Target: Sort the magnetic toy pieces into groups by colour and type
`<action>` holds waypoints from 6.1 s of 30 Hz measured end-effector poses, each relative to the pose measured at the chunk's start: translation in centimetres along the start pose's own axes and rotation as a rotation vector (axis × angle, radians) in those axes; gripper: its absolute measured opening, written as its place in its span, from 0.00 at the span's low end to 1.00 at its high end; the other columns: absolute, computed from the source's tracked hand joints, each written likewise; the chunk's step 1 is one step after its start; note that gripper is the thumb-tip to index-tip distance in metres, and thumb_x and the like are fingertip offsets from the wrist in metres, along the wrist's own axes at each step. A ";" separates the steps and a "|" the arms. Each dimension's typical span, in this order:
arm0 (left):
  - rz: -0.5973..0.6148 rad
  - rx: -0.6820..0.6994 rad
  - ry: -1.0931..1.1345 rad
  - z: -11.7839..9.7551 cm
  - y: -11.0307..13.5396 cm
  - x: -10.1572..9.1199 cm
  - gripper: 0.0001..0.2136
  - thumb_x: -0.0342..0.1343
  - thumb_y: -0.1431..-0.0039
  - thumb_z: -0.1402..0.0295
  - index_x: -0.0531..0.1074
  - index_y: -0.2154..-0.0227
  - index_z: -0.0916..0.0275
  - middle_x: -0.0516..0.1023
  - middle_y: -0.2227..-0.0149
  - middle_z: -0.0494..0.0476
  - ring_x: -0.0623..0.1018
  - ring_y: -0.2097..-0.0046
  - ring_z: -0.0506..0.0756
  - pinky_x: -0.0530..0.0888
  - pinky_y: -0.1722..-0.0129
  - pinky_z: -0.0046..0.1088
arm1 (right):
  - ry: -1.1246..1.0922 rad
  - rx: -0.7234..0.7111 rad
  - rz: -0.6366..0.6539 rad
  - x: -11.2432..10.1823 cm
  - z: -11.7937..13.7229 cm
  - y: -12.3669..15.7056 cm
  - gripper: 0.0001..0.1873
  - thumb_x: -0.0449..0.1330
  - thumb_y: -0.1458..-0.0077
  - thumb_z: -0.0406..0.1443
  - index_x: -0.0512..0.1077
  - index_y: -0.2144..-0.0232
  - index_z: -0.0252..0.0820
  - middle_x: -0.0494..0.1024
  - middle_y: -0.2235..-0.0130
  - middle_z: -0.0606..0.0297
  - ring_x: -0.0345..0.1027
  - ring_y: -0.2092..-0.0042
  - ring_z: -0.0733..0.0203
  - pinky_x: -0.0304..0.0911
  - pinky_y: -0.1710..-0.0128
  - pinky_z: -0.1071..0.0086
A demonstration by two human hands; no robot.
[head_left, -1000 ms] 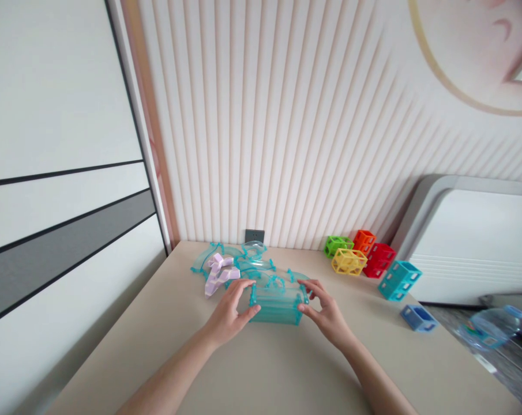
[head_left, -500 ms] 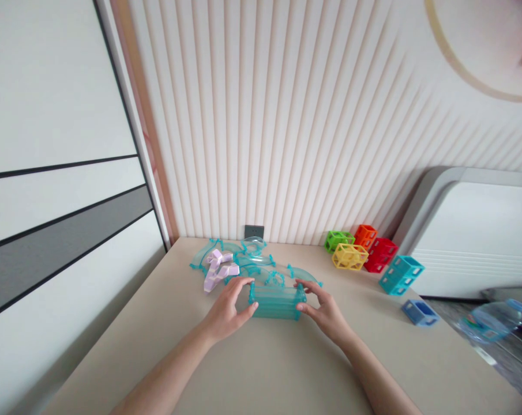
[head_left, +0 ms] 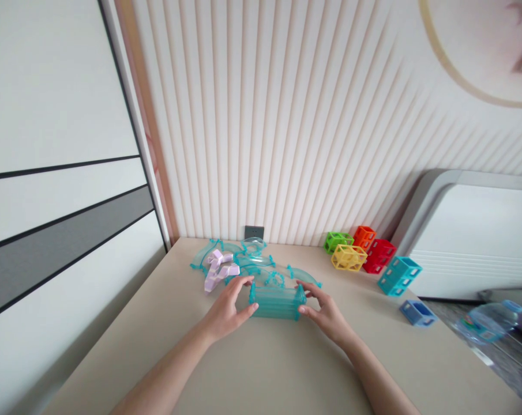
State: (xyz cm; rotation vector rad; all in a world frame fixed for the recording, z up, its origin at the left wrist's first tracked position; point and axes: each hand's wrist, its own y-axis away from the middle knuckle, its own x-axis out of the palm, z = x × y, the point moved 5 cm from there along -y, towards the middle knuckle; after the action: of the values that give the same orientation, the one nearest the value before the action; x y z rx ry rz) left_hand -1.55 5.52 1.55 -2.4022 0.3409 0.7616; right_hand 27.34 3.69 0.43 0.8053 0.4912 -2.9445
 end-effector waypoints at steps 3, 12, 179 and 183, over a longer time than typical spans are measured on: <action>0.010 -0.005 0.005 0.1 0.1 0.0 0.24 0.60 0.39 0.62 0.65 0.41 0.56 0.75 0.42 0.62 0.76 0.44 0.61 0.73 0.42 0.44 | 0.003 0.020 0.019 0.1 -0.1 0.2 0.37 0.66 0.50 0.60 0.76 0.46 0.46 0.80 0.48 0.54 0.74 0.52 0.45 0.70 0.48 0.51; 0.016 -0.030 0.045 0.1 0.0 -0.1 0.22 0.58 0.38 0.63 0.65 0.42 0.56 0.78 0.47 0.60 0.79 0.50 0.60 0.76 0.45 0.44 | -0.003 0.022 0.013 0.5 0.2 0.2 0.36 0.65 0.49 0.61 0.77 0.47 0.44 0.81 0.49 0.53 0.75 0.55 0.46 0.71 0.51 0.52; 0.395 -0.297 0.187 4.7 -19.7 9.2 0.20 0.65 0.49 0.68 0.73 0.51 0.63 0.86 0.57 0.59 0.84 0.56 0.60 0.77 0.53 0.35 | 0.024 0.226 0.080 -8.4 -10.1 -11.0 0.21 0.64 0.48 0.50 0.76 0.61 0.41 0.82 0.59 0.57 0.76 0.57 0.48 0.71 0.56 0.57; 0.404 -0.294 0.182 5.0 -20.2 9.4 0.19 0.64 0.49 0.70 0.73 0.52 0.63 0.85 0.55 0.62 0.83 0.54 0.62 0.76 0.53 0.35 | 0.057 0.233 0.083 -8.0 -11.0 -11.7 0.19 0.64 0.49 0.49 0.76 0.63 0.41 0.82 0.59 0.57 0.75 0.57 0.47 0.70 0.54 0.55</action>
State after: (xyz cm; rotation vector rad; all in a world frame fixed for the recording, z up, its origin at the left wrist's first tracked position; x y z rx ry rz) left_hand 11.91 23.93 1.93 -2.7257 0.8615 0.8122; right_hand 38.04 17.93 -1.09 0.9097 0.1137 -2.9432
